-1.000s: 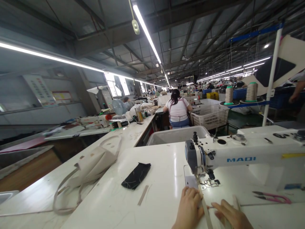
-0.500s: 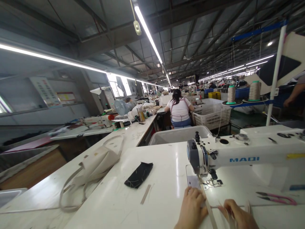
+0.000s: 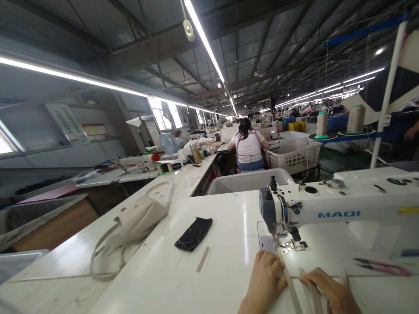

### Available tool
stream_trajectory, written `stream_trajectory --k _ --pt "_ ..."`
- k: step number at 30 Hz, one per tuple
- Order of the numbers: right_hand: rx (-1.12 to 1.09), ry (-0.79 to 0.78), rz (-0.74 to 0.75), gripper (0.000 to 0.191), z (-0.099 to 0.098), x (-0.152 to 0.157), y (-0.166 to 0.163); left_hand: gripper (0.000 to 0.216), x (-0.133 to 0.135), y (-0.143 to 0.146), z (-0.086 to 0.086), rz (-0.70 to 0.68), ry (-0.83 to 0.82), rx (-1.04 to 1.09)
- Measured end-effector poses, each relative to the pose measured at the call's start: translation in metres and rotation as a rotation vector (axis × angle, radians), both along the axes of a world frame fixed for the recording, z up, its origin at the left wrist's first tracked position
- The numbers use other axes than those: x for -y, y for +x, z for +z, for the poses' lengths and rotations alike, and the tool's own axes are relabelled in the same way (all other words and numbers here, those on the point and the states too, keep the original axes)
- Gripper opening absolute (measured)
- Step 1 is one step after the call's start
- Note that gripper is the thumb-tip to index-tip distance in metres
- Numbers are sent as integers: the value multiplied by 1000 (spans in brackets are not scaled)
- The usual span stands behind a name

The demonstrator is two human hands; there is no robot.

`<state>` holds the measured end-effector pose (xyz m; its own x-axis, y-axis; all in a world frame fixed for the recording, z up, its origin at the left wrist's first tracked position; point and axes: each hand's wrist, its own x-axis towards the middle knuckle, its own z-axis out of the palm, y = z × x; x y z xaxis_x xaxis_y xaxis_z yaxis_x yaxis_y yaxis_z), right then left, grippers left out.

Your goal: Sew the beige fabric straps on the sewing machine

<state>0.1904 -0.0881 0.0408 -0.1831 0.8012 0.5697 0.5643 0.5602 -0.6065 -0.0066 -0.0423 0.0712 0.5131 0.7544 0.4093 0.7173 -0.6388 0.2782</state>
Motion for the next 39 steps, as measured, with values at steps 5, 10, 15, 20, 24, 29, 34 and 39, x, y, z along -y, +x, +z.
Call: stream_trajectory --k 5,10,15,20,24,29,34,39 --pt "69 -45 58 20 12 0 11 13 0 5 10 -20 -43 -44" --pt "87 -44 65 28 17 0 13 14 0 7 14 -41 -29 -61" --pt "192 -39 25 29 16 1 13 14 -1 7 13 -43 -31 -51" --pt "213 -37 -12 24 12 2 14 12 -1 7 12 -55 -49 -47" --pt "206 -74 0 18 8 1 14 11 0 8 13 -47 -37 -36" --pt "242 -104 42 24 6 1 17 12 1 8 12 -37 -24 -46" --pt "230 -91 15 27 5 3 17 12 1 8 12 -39 -25 -48" --pt "249 -52 18 26 -4 2 21 12 4 7 9 -32 -27 -67"
